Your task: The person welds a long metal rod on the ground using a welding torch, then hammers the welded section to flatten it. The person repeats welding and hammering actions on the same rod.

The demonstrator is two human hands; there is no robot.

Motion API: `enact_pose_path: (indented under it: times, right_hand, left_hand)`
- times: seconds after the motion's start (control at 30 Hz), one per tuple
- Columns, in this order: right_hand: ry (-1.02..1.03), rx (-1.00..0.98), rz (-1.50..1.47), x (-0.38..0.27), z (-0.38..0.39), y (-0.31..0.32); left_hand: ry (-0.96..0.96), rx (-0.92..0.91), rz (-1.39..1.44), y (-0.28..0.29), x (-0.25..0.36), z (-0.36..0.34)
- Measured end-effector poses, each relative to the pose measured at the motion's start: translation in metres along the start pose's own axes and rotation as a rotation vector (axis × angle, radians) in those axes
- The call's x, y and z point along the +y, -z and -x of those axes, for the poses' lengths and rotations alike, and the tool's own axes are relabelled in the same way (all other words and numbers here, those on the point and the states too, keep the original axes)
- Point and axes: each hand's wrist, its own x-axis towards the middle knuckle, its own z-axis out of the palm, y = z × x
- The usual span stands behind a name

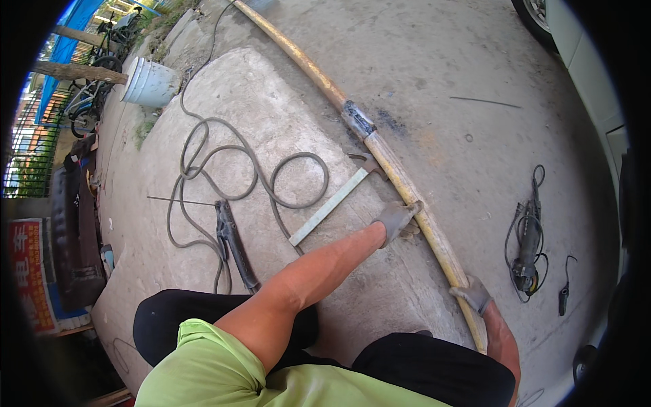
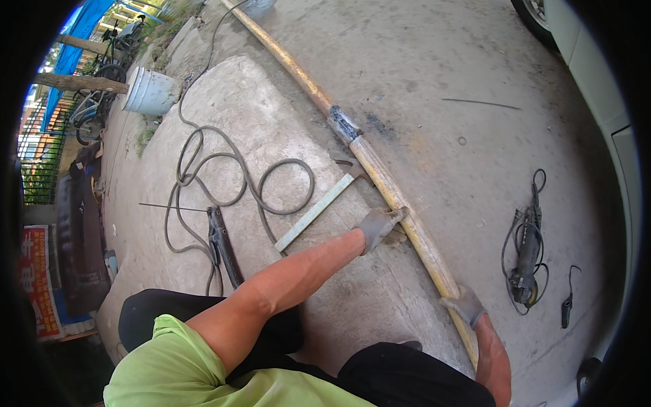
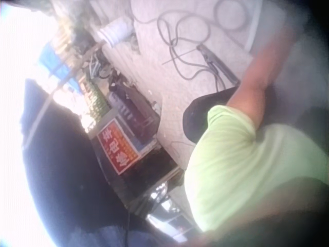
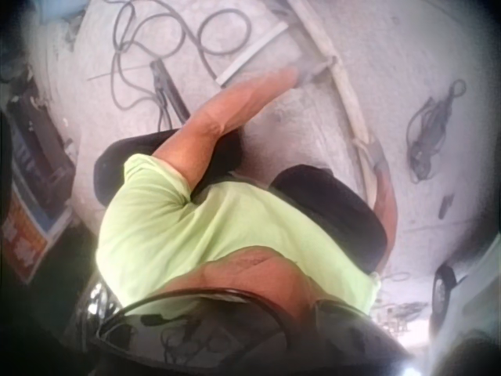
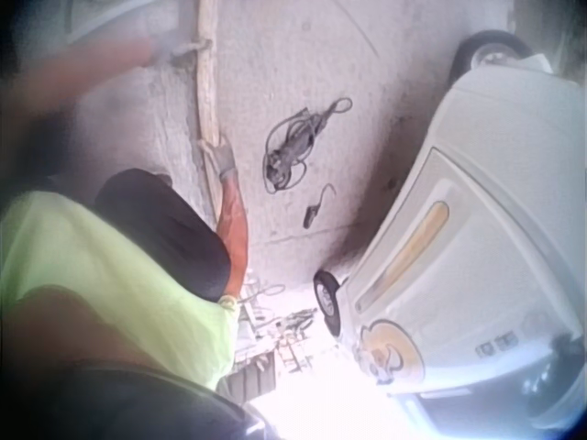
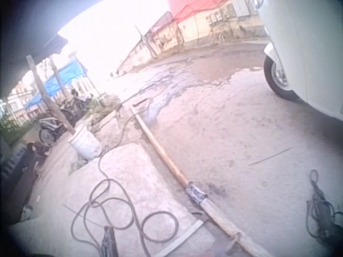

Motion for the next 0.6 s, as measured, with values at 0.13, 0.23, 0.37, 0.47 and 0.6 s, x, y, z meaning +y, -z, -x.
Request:
enact_pose_path:
  times: [0.13,0.23,0.37,0.47,0.6]
  right_hand:
    - [0.043,0.135,0.108,-0.026,0.014,-0.011]
    - [0.239,0.489,0.334,-0.027,0.014,-0.046]
    - [0.177,0.649,0.45,-0.045,0.004,-0.068]
    - [0.103,0.637,0.454,-0.039,0.002,-0.065]
    - [0.128,0.623,0.47,-0.051,-0.006,-0.066]
  left_hand:
    - [-0.099,-0.004,0.009,0.008,-0.006,-0.006]
    - [-0.099,0.027,-0.015,0.005,-0.007,-0.009]
    - [-0.115,0.023,-0.061,0.012,-0.012,-0.015]
    - [-0.075,0.018,-0.094,0.007,-0.005,-0.009]
    - [-0.168,-0.05,-0.861,0.046,0.012,-0.021]
